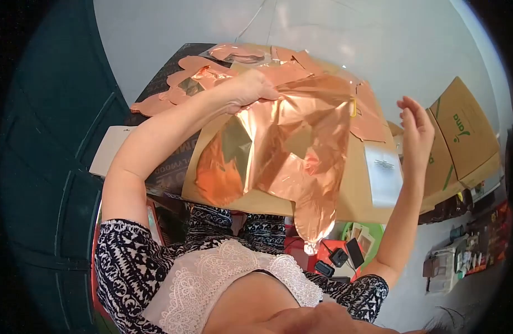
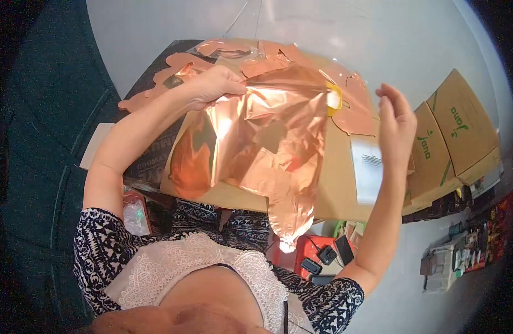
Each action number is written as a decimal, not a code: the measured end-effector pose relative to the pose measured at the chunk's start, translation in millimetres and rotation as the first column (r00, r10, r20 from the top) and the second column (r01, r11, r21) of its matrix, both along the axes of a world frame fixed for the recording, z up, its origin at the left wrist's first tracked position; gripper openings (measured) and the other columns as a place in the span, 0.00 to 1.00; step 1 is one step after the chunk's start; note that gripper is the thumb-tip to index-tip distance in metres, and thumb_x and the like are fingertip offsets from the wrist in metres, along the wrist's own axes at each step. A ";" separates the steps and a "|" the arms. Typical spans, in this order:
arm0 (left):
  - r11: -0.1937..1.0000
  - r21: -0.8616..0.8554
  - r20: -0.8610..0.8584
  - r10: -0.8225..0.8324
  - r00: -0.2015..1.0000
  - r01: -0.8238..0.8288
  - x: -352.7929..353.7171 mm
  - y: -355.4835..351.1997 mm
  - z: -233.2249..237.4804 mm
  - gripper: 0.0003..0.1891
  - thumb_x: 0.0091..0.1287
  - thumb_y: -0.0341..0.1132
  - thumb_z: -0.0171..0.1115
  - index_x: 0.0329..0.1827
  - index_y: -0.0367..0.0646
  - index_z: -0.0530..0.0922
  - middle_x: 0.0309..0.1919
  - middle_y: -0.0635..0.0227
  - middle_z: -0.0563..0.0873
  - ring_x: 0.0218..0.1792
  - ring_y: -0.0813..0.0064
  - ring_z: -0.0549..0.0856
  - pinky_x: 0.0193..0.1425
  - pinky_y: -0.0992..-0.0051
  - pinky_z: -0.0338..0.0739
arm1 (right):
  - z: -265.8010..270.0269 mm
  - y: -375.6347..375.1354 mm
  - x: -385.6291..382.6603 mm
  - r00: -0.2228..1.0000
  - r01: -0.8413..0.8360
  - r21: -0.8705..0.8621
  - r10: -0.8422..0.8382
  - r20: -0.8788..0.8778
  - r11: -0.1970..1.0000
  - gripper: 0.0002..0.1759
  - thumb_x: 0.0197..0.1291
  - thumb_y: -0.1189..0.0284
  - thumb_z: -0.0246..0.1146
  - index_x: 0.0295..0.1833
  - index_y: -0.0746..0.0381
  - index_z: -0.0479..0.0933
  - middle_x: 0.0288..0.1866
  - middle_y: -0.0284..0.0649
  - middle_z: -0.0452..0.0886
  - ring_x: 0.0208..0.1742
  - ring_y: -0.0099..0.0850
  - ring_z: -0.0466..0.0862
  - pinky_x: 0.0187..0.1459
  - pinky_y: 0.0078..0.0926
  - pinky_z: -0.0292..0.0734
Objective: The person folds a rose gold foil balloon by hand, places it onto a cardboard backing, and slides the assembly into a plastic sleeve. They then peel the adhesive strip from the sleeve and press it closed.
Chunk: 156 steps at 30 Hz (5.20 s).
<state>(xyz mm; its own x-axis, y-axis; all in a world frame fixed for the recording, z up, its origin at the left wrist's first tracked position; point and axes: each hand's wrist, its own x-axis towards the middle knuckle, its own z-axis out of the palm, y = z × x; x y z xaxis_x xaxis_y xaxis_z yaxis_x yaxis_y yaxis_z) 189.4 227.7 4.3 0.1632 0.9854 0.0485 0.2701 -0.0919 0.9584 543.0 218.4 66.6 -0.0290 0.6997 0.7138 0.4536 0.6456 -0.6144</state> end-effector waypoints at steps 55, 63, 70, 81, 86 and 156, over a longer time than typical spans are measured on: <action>0.869 0.438 -0.480 0.443 0.758 -0.230 2.6 90.7 -63.9 0.12 0.62 0.30 0.51 0.42 0.31 0.79 0.39 0.44 0.83 0.47 0.46 0.82 0.52 0.54 0.74 | -145.0 17.1 -99.3 0.714 -0.263 -0.206 0.334 0.616 0.942 0.14 0.59 0.73 0.62 0.49 0.67 0.77 0.50 0.49 0.80 0.52 0.46 0.77 0.51 0.42 0.71; 0.581 0.541 0.023 0.713 0.701 -0.609 25.5 110.9 -134.4 0.10 0.62 0.28 0.49 0.37 0.33 0.79 0.35 0.47 0.84 0.41 0.52 0.83 0.47 0.61 0.76 | -161.3 87.8 -148.5 0.723 -0.211 0.025 0.139 0.677 0.977 0.09 0.56 0.74 0.61 0.42 0.65 0.79 0.46 0.48 0.79 0.51 0.46 0.76 0.52 0.40 0.71; 0.594 0.350 0.216 0.701 0.680 -0.724 22.4 102.7 -129.6 0.11 0.61 0.26 0.47 0.38 0.35 0.80 0.34 0.56 0.85 0.39 0.65 0.84 0.48 0.67 0.77 | -180.6 144.4 -190.4 0.663 -0.294 0.193 0.055 0.747 0.936 0.17 0.55 0.70 0.62 0.49 0.67 0.76 0.59 0.55 0.71 0.58 0.50 0.71 0.57 0.44 0.69; 0.605 0.235 0.292 0.702 0.649 -0.760 15.7 114.9 -137.7 0.11 0.61 0.26 0.47 0.38 0.34 0.79 0.34 0.59 0.85 0.38 0.68 0.84 0.46 0.70 0.77 | -172.8 183.1 -230.2 0.574 -0.055 0.073 -0.028 0.818 0.996 0.26 0.59 0.55 0.59 0.55 0.64 0.75 0.60 0.50 0.73 0.60 0.49 0.70 0.58 0.47 0.67; 0.591 0.263 0.240 0.725 0.645 -0.762 17.7 107.4 -127.2 0.12 0.61 0.26 0.47 0.39 0.35 0.80 0.35 0.57 0.86 0.40 0.66 0.85 0.48 0.69 0.77 | -138.5 209.7 -212.3 0.836 -0.321 -0.055 0.310 0.452 0.945 0.26 0.59 0.66 0.61 0.60 0.67 0.71 0.61 0.47 0.72 0.59 0.45 0.73 0.58 0.40 0.70; 0.444 0.248 0.259 0.826 0.501 -0.861 12.6 121.3 -123.2 0.08 0.63 0.28 0.56 0.43 0.35 0.74 0.42 0.55 0.78 0.46 0.63 0.78 0.53 0.67 0.73 | -138.9 226.8 -253.6 0.387 -0.205 0.075 0.011 0.922 0.976 0.06 0.54 0.70 0.62 0.33 0.62 0.79 0.35 0.48 0.85 0.38 0.45 0.86 0.39 0.40 0.81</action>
